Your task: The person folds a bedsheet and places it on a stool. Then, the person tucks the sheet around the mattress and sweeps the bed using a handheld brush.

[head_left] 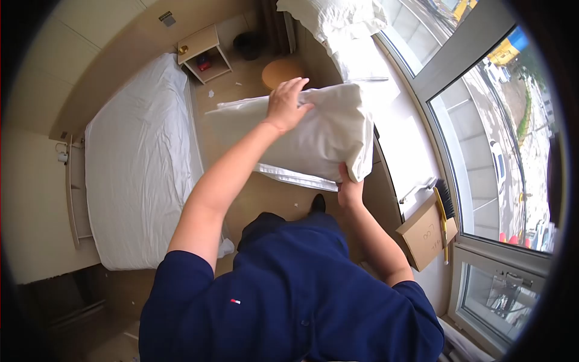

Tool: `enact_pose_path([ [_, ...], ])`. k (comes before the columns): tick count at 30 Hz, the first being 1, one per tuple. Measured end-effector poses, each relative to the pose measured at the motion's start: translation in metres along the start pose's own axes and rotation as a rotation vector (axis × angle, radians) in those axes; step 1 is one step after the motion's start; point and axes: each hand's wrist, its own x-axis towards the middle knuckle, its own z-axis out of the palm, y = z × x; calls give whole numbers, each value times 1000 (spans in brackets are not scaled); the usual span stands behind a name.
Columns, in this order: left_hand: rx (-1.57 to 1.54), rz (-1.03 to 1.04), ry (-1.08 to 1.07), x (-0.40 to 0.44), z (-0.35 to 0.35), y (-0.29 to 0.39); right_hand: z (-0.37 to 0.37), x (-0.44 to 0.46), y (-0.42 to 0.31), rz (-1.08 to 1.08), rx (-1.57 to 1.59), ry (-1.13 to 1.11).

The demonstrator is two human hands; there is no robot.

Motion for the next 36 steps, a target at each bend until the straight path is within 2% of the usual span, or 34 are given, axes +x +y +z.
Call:
enact_pose_path([
  [1,16,-18,-42,-4,31,-1,-26,27,14,130,-98,121],
  [3,-28,-117,-226,-33,84,0,-104,72,59,449,-138,169],
  [6,140,-104,-625,-109,114,-8,-180,71,80,601,-489,311],
  [7,187,-83,-768,-138,115,-18,-197,62,76,570,-497,296],
  [9,131,-279,-849,-198,119,-44,-231,47,67,512,-517,271],
  [11,97,-473,-882,-258,108,-75,-257,37,49,450,-554,258],
  [14,95,-607,-914,-352,78,-131,-273,33,7,231,-653,266],
  [17,144,-813,-992,-419,32,-168,-291,42,-49,-143,-1025,312],
  [19,196,-974,-1044,-442,8,-177,-314,52,-84,-343,-1182,430],
  [21,182,-1032,-1027,-439,-1,-173,-369,62,-112,-496,-1515,487],
  [23,124,-1075,-935,-447,-18,-170,-392,57,-143,-488,-1770,692],
  [24,74,-1073,-862,-443,-16,-168,-409,50,-150,-405,-1841,761],
  [25,23,-1075,-782,-433,-16,-157,-395,86,-139,-404,-1825,666],
  [26,-23,-1070,-699,-421,-14,-147,-433,44,-166,41,-1859,870],
  [27,-62,-1067,-631,-418,-9,-143,-446,42,-167,264,-1932,910],
  [28,-67,-1072,-600,-412,-5,-135,-498,46,-155,397,-1924,854],
  [29,-76,-1070,-575,-411,-3,-128,-520,43,-153,488,-1880,777],
  [30,-108,-1106,-562,-413,-5,-121,-537,41,-148,476,-1967,741],
  [32,-187,-1156,-553,-417,-5,-108,-507,34,-160,503,-1988,705],
  [33,-177,-1160,-564,-423,-8,-105,-521,35,-159,511,-1982,697],
  [34,-169,-1163,-584,-434,-10,-100,-519,36,-162,609,-1999,681],
  [36,-158,-1177,-636,-462,-13,-97,-527,35,-162,605,-2059,636],
])
